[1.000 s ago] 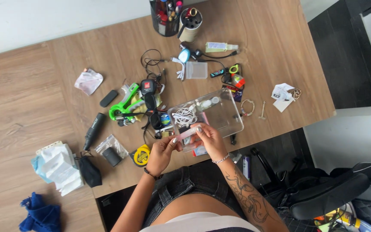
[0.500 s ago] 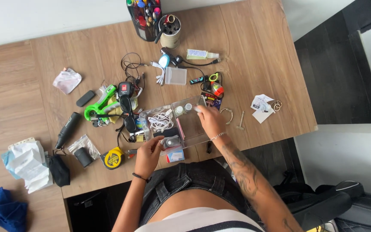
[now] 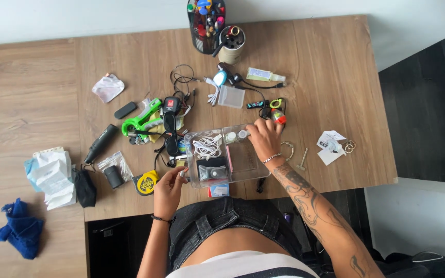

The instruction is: Organize various small items on a desk into a plastic container.

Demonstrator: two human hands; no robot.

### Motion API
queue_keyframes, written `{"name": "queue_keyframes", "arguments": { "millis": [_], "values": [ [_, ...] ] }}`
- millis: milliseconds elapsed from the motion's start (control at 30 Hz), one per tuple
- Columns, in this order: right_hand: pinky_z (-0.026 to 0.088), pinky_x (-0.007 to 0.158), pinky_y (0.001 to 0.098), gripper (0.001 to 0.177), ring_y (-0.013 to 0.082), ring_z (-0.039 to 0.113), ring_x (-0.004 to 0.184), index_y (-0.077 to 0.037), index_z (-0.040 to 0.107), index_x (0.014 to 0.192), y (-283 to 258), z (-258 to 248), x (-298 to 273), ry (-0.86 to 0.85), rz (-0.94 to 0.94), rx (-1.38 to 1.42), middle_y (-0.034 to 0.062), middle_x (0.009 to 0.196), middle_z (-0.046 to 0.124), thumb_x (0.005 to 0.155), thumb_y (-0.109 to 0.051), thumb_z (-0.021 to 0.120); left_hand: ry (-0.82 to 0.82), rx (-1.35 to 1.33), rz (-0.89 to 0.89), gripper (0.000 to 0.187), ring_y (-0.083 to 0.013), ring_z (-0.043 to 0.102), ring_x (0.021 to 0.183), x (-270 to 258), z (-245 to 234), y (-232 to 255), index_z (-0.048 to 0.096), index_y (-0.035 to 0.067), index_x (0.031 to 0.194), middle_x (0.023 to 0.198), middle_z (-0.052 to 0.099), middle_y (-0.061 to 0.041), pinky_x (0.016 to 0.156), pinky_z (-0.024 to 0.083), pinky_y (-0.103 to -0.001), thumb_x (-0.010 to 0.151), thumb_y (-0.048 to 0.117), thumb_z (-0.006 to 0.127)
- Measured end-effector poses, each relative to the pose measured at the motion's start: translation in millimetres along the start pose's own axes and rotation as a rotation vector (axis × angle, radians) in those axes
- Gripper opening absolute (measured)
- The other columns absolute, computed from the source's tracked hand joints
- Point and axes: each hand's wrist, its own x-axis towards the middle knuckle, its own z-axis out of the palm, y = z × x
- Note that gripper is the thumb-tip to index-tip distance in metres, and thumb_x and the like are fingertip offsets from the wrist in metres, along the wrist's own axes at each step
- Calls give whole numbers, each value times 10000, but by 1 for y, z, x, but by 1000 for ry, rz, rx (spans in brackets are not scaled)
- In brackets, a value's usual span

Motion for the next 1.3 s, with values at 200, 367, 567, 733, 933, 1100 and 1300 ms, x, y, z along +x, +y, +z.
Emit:
{"name": "queue_keyframes", "arguments": {
  "millis": [200, 367, 567, 733, 933, 1100, 1300],
  "values": [
    [361, 935, 484, 376, 250, 525, 1035, -181, 711, 1072, -7, -10, -6, 5, 52, -8, -12, 1014, 583, 730, -175, 869, 28, -12, 41, 253, -86, 685, 763, 4, -13, -8, 699, -21, 1195, 831, 744, -52, 698, 541, -230, 999, 119, 622],
    [364, 919, 484, 358, 261, 528, 1030, -188, 732, 1087, -55, -35, 13, 34, 93, 24, -12, 1014, 592, 749, -135, 836, 51, -6, 28, 254, -82, 705, 767, 6, -41, 1, 703, -25, 1177, 840, 752, -58, 708, 565, -239, 980, 124, 642],
    [372, 907, 451, 258, 245, 533, 993, -200, 754, 1052, -133, -26, 63, -19, -33, 95, -19, 988, 600, 849, -42, 751, 108, 20, -37, 247, -101, 713, 736, 6, -89, 6, 722, 2, 1167, 837, 765, -77, 679, 569, -252, 961, 126, 667],
    [375, 855, 440, 260, 241, 553, 948, -222, 773, 956, -163, 6, 79, -138, 3, 82, -26, 920, 623, 824, -4, 724, 151, 15, -35, 242, -102, 735, 766, 12, -125, -23, 725, 17, 1169, 857, 776, -71, 691, 577, -250, 952, 105, 665],
    [429, 851, 398, 175, 232, 581, 929, -169, 769, 957, -197, 64, 79, -223, -36, 187, -5, 945, 663, 822, -64, 731, 94, 24, -70, 245, -113, 746, 780, 41, -141, -42, 729, 31, 1174, 857, 781, -76, 700, 583, -261, 947, 104, 670],
    [403, 827, 411, 159, 218, 597, 958, -128, 770, 969, -208, 88, 72, -225, -26, 204, -6, 950, 684, 853, -71, 678, 4, 122, -11, 254, -161, 767, 790, 88, -129, -56, 727, 51, 1169, 872, 777, -102, 718, 599, -301, 931, 121, 673],
    [274, 1184, 635, 161, 249, 639, 978, -33, 774, 854, -216, 137, 64, -483, -244, -336, 55, 784, 697, 834, -106, 632, -145, 296, 47, 244, -303, 738, 813, 119, -88, -61, 744, 108, 1116, 907, 766, -128, 743, 577, -408, 888, 189, 713]
  ]
}}
